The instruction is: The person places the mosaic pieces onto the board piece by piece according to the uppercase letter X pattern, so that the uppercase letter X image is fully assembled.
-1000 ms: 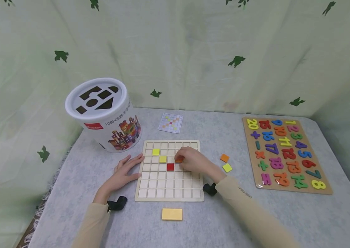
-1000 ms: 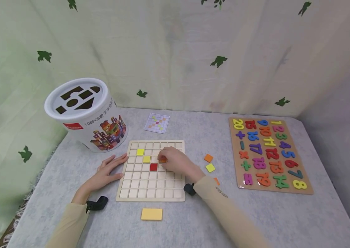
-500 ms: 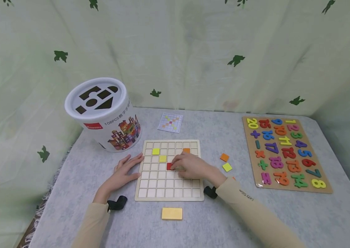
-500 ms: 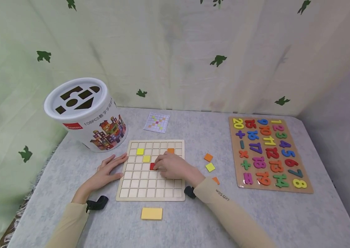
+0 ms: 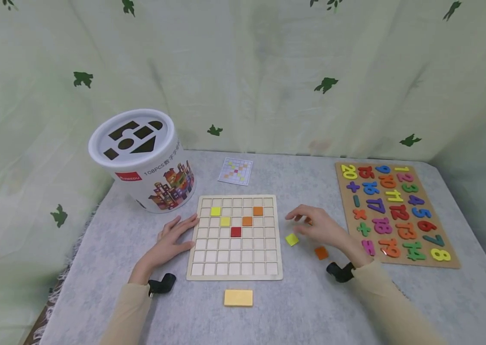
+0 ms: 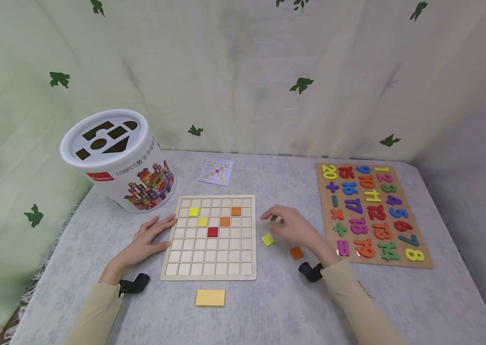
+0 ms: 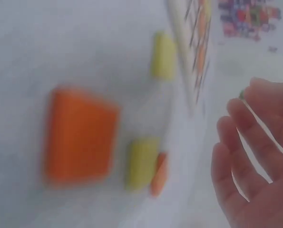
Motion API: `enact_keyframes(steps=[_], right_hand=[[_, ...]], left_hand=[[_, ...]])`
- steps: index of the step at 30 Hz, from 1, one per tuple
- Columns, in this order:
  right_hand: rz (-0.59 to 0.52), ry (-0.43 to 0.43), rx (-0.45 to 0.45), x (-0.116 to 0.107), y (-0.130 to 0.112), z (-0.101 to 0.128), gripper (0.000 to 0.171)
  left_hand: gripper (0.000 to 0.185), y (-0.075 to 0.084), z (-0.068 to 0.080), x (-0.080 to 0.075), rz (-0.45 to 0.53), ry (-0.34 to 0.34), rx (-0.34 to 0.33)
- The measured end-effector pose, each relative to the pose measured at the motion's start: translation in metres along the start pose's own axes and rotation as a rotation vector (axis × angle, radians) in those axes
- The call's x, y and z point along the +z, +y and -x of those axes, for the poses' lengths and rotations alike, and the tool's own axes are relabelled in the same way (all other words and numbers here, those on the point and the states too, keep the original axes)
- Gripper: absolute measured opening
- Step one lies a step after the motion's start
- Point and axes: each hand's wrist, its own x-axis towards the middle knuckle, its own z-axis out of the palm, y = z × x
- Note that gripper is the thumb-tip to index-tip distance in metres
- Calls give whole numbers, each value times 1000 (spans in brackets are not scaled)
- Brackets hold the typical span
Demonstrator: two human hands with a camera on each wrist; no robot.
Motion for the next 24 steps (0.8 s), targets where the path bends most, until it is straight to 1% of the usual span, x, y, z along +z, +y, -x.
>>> enact_keyframes(steps=[2, 6, 11, 14, 19, 24], right_hand=[[7, 21, 43, -6, 11, 12, 23], [33, 19, 111, -13, 31, 31, 23], [53, 10, 124, -12, 43, 42, 25], [58, 12, 119, -10, 44, 44, 25], [56, 25, 159, -9, 43, 39, 21], [82, 96, 183, -8, 44, 28, 18]], left_hand=[[62, -1, 0, 0, -4, 1, 1], [62, -1, 0, -1, -4, -1, 5], [62, -1, 0, -1, 0, -5, 15], [62, -1, 0, -1, -1, -4, 18], [63, -1, 0, -1, 0, -2, 24], [62, -1, 1, -1, -2, -3, 20]])
